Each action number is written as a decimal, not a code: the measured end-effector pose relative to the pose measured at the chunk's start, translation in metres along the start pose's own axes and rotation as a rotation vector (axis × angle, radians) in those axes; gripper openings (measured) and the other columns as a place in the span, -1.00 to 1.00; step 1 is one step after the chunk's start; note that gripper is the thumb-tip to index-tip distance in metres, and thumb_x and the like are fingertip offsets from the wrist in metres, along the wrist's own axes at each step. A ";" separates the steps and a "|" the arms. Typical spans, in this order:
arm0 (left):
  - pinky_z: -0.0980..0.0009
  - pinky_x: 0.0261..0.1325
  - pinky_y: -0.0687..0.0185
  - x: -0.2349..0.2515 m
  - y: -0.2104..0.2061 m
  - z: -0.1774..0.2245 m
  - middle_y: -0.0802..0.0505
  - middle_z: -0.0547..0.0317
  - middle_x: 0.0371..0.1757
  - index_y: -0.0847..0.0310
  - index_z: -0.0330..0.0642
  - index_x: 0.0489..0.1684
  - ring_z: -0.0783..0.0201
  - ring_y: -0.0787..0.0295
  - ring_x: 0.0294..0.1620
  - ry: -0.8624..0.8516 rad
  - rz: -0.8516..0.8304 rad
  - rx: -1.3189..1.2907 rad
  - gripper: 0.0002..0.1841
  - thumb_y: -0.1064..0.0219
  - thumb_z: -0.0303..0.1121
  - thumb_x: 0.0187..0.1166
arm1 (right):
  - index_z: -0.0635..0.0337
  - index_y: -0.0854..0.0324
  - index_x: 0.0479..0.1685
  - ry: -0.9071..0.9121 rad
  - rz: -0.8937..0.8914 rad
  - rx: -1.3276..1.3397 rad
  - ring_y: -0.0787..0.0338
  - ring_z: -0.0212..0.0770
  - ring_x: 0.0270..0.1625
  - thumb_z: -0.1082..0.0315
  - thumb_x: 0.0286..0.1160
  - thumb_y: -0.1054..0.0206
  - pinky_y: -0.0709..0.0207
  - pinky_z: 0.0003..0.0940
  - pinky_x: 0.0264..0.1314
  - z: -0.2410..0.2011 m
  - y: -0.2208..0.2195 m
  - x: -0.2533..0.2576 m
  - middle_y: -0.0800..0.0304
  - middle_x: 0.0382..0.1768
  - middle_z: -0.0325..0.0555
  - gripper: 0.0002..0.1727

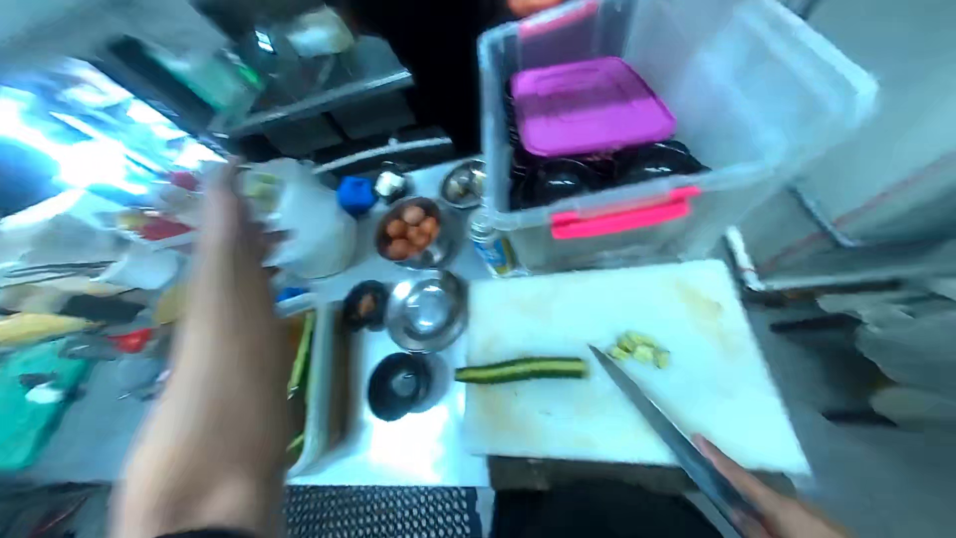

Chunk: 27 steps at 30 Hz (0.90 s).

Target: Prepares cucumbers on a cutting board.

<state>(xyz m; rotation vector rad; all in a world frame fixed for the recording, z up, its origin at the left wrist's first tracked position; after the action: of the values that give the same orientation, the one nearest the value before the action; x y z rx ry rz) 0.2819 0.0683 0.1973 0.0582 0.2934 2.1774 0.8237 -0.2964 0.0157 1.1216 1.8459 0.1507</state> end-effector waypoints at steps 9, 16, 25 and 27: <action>-0.01 0.54 -0.59 -0.229 -0.107 -0.117 -0.70 0.06 0.50 -0.59 -0.11 0.49 0.15 -0.63 0.51 -0.732 -0.916 0.672 -0.44 -0.43 -0.02 0.57 | -0.51 0.19 0.94 -0.113 -0.050 0.020 -0.84 0.22 -0.09 0.26 0.70 -0.15 -0.66 0.26 0.07 -0.014 -0.005 0.013 -0.83 -0.10 0.20 -0.14; 0.09 0.38 -0.67 -0.282 -0.149 -0.236 -0.77 0.14 0.31 -0.73 0.00 0.35 0.11 -0.68 0.37 -0.996 -1.055 0.827 -0.63 -0.32 -0.28 0.58 | -0.48 0.20 0.95 -0.109 -0.029 0.022 -0.83 0.17 -0.09 0.27 0.73 -0.10 -0.68 0.21 0.07 -0.012 -0.003 0.007 -0.82 -0.12 0.17 -0.16; 0.11 0.30 -0.71 -0.282 -0.148 -0.241 -0.81 0.09 0.27 -0.75 -0.14 0.24 0.08 -0.75 0.28 -1.096 -0.956 0.798 -0.68 -0.31 -0.29 0.59 | -0.48 0.18 0.95 -0.160 0.059 0.012 -0.83 0.09 -0.18 0.29 0.74 -0.06 -0.70 0.13 -0.01 -0.004 -0.004 -0.002 -0.80 -0.23 0.09 -0.18; 0.12 0.30 -0.69 -0.280 -0.157 -0.239 -0.82 0.09 0.23 -0.78 -0.15 0.15 0.08 -0.75 0.26 -1.235 -0.932 0.695 -0.73 -0.26 -0.36 0.63 | -0.52 0.17 0.94 -0.135 0.069 0.006 -0.83 0.10 -0.19 0.30 0.72 -0.06 -0.70 0.15 -0.04 -0.006 -0.003 -0.004 -0.80 -0.24 0.09 -0.17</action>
<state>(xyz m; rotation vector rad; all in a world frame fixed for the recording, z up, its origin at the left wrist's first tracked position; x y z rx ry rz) 0.5353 -0.1155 -0.0528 1.2995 0.2458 0.7663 0.8183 -0.2992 0.0199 1.1722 1.6900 0.1062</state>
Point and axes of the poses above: each hand's wrist, its own x-axis towards the middle knuckle, its own y-axis out of the back of the hand, z = x × y, the point moved 1 cm from there along x, towards the middle knuckle
